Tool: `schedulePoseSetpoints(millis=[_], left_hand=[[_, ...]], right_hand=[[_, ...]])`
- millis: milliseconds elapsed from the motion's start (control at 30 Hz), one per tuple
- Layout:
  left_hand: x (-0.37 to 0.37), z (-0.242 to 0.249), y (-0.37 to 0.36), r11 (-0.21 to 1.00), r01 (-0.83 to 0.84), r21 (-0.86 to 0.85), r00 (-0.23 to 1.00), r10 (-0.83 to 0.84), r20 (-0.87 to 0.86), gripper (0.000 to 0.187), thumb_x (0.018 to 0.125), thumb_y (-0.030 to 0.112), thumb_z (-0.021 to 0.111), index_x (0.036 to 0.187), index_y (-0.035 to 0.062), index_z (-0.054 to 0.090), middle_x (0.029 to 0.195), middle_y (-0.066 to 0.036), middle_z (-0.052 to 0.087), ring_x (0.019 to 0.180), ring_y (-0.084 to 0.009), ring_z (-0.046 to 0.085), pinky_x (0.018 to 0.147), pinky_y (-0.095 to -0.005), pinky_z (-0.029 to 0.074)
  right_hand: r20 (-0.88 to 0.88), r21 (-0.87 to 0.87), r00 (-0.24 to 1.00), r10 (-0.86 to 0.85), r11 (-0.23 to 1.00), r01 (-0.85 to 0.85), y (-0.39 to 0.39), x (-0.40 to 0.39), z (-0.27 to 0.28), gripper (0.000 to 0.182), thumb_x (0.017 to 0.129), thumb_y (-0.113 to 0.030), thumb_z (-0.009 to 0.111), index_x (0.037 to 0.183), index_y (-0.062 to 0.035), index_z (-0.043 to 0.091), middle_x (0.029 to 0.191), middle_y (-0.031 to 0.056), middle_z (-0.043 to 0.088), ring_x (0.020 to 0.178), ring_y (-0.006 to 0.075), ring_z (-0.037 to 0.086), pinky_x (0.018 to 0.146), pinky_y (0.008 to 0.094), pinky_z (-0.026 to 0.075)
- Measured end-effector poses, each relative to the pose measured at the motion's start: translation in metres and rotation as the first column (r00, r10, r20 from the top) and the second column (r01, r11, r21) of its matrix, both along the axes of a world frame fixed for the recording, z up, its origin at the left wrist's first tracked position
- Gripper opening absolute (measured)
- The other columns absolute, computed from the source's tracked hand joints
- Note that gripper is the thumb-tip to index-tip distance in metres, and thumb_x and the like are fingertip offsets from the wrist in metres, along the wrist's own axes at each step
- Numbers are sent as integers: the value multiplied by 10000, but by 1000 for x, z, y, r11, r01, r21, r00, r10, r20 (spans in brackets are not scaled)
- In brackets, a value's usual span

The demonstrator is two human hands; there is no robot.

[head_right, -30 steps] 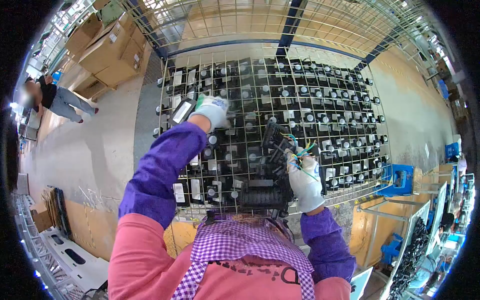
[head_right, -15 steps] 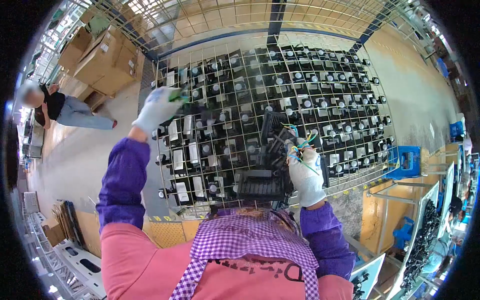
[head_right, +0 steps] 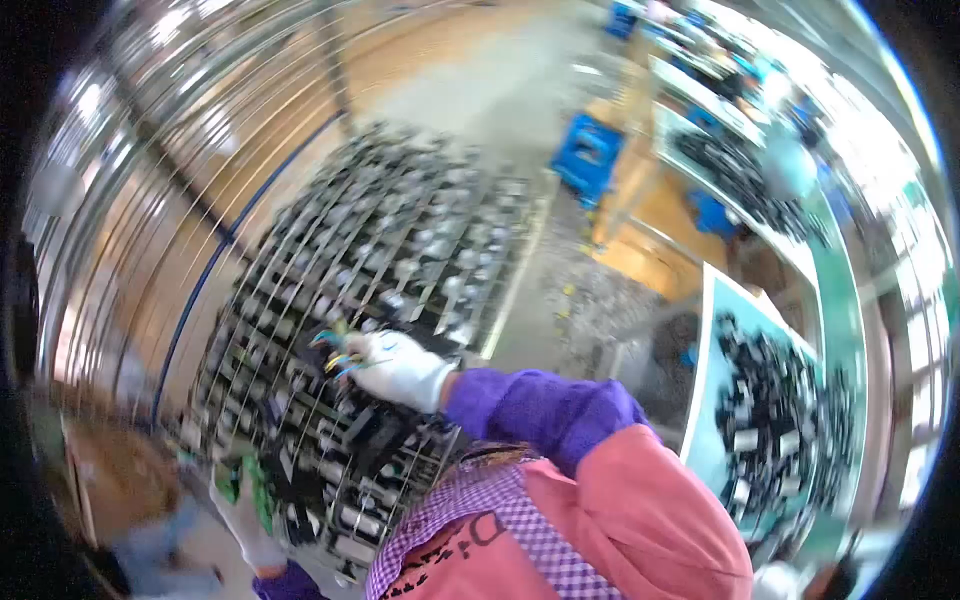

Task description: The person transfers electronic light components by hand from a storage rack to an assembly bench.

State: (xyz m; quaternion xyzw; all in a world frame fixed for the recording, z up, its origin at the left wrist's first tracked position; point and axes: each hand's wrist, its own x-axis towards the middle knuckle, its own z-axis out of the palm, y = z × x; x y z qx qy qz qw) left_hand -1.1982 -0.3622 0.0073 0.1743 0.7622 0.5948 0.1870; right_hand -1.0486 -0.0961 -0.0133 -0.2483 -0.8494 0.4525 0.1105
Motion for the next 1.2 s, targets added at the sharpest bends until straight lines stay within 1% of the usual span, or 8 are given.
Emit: schedulePoseSetpoints(millis=[100,133,200,433,633,967,1033,1200], left_hand=[[23,21,28,985,-42,-169,999,42,-4,232,914,109,565,1136,41,552,841,-41,601,632,-59,528,495,-181,426],[45,67,43,948,144,-285,987,-115,117,311,925,164,506,1191,14,566,1139,-126,616,981,-201,574,841,-330,460],[30,34,40,929,365,-59,918,-370,-139,273,926,158,518,1133,-4,592,1080,-120,638,971,-174,566,844,-321,460],[91,58,110,833,509,-218,816,-547,-187,283,918,156,532,1142,-10,584,1085,-114,634,974,-175,564,850,-313,455],[162,31,202,644,765,24,644,-763,-58,308,857,110,640,1148,23,587,937,-45,622,773,-100,561,666,-223,464],[376,11,354,82,944,321,84,-996,6,218,903,46,536,1119,69,555,963,-62,600,666,-68,533,500,-191,449],[436,26,361,183,925,332,137,-978,156,264,883,-22,496,1130,48,558,971,-66,606,698,-79,546,516,-195,461],[550,37,399,-277,898,343,-315,-947,61,186,916,69,552,1092,31,595,914,-50,633,673,-50,544,528,-173,437]], right_hand=[[-132,-6,987,-91,996,91,-2,18,7,209,858,-197,570,962,-27,632,826,219,650,803,357,645,719,411,505],[-191,0,970,-154,988,157,-3,24,7,208,863,-201,570,956,-24,627,808,211,649,784,358,643,706,413,502],[-232,-22,941,-248,968,249,-1,45,17,218,871,-209,570,965,-19,619,782,196,648,757,356,641,689,410,500],[-120,-129,843,-524,851,510,16,147,36,242,875,-227,580,992,-18,615,783,208,636,766,357,639,664,411,479],[-74,-149,672,-737,674,723,28,283,43,221,879,-221,553,962,-21,596,806,210,634,803,371,630,708,433,479],[-63,-78,72,-995,77,994,8,507,38,368,883,-265,542,1156,-19,563,997,222,629,979,376,597,858,410,463],[-123,-21,-66,-990,-64,998,-5,543,38,375,909,-295,532,1140,-2,579,1034,227,629,984,370,600,869,405,462],[-223,156,-570,-791,-606,780,-45,597,21,253,876,-179,663,1074,-25,634,972,150,652,889,245,617,784,332,481]])
